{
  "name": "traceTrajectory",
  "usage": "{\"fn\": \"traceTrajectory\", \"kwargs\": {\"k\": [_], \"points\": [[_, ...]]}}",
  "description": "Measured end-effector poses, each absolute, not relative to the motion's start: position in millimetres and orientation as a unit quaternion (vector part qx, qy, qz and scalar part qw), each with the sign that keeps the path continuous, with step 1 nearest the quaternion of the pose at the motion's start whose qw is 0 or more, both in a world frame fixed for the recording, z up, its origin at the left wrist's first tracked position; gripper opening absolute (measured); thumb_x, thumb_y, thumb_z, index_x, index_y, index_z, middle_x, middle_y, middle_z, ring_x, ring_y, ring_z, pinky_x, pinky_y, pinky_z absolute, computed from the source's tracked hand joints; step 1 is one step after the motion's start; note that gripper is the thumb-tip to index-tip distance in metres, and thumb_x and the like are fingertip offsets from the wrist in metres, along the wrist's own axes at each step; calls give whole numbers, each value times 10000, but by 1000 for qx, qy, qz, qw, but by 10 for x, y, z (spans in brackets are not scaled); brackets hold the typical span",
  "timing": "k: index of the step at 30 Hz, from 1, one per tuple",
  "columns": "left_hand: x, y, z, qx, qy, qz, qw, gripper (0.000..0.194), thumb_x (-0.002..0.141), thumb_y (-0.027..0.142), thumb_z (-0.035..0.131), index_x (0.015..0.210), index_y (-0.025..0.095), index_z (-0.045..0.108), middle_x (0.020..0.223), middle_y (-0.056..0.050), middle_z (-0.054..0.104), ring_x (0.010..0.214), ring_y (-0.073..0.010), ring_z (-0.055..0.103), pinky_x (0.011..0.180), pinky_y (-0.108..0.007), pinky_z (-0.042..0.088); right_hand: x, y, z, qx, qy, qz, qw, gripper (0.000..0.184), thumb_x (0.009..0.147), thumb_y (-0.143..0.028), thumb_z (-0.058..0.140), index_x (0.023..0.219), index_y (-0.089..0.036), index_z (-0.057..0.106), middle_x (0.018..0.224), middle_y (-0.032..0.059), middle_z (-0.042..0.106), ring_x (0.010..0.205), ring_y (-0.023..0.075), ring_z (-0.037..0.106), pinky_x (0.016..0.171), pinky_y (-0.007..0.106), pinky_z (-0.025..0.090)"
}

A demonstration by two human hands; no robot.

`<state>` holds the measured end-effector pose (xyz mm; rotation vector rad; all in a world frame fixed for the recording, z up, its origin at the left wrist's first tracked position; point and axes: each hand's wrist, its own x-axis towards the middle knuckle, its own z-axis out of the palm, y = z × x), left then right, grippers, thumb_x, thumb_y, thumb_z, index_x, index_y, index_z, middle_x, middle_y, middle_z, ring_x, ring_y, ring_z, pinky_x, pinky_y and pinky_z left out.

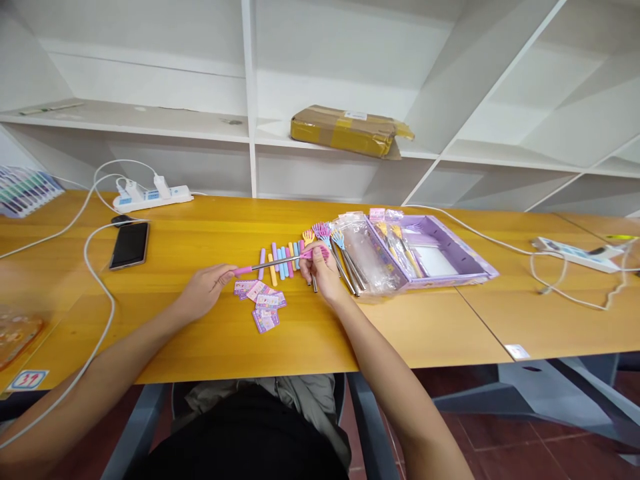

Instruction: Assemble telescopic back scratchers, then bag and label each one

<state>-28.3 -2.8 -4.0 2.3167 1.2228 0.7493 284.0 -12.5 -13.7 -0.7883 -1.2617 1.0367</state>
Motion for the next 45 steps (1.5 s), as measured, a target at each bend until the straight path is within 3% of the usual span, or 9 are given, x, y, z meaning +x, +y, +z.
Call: {"fn": "traceTrajectory", "kwargs": {"k": [4, 10, 14, 18, 22, 26, 30, 45], "points": [[-273, -60, -2, 829, 437, 273, 218, 439, 1091, 484, 388, 1068, 240, 751, 1020, -57, 790, 921, -241, 707, 828, -349, 511, 2826, -126, -169, -327, -559, 459, 608, 471, 979, -749, 582, 976, -278, 564, 522, -97, 477, 416, 122, 399, 467, 244, 388], [-266, -142, 102, 774, 490, 335, 221, 348, 966, 556, 668, 893, 226, 755, 791, 17, 754, 670, -156, 606, 652, -287, 410, 2771, -132, -185, -360, -575, 458, 574, 541, 992, -778, 518, 898, -250, 597, 521, -64, 505, 424, 122, 379, 458, 251, 320], [-297, -130, 167, 775, 486, 362, 182, 333, 963, 547, 690, 907, 226, 756, 822, 8, 761, 692, -152, 601, 665, -282, 417, 2874, -142, -69, -427, -605, 352, 572, 498, 1014, -672, 591, 785, -230, 601, 555, -38, 514, 516, 138, 475, 525, 268, 390], [-342, -109, 170, 783, 477, 372, 143, 344, 963, 556, 700, 893, 224, 754, 786, 12, 742, 682, -146, 603, 667, -276, 427, 3000, -147, -39, -480, -658, 242, 527, 409, 1004, -598, 653, 852, -218, 640, 702, -9, 625, 643, 149, 541, 620, 275, 430], [-366, -111, 110, 793, 463, 383, 100, 342, 963, 545, 717, 868, 219, 749, 746, 25, 728, 639, -124, 599, 634, -260, 412, 3003, -138, -146, -506, -681, 280, 450, 432, 1066, -618, 505, 885, -231, 568, 677, -20, 609, 601, 149, 509, 612, 281, 418], [-379, -93, 47, 801, 452, 385, 77, 359, 951, 547, 738, 829, 210, 726, 712, 30, 714, 625, -117, 612, 616, -253, 402, 2945, -144, -225, -518, -685, 300, 414, 452, 1055, -661, 476, 921, -236, 549, 676, -29, 564, 587, 150, 476, 592, 283, 397], [-396, -71, 29, 792, 465, 390, 66, 382, 926, 560, 764, 791, 207, 711, 712, 28, 730, 626, -118, 626, 618, -252, 404, 2881, -176, -218, -516, -691, 293, 413, 433, 1065, -636, 462, 920, -235, 538, 654, -40, 516, 589, 151, 449, 610, 292, 379], [-339, -114, 12, 777, 481, 386, 124, 304, 895, 501, 805, 807, 220, 732, 758, 22, 776, 652, -133, 660, 624, -255, 418, 2787, -171, -425, -502, -694, 317, 407, 411, 1068, -632, 464, 942, -246, 528, 695, -17, 581, 606, 172, 497, 609, 299, 402]]}}
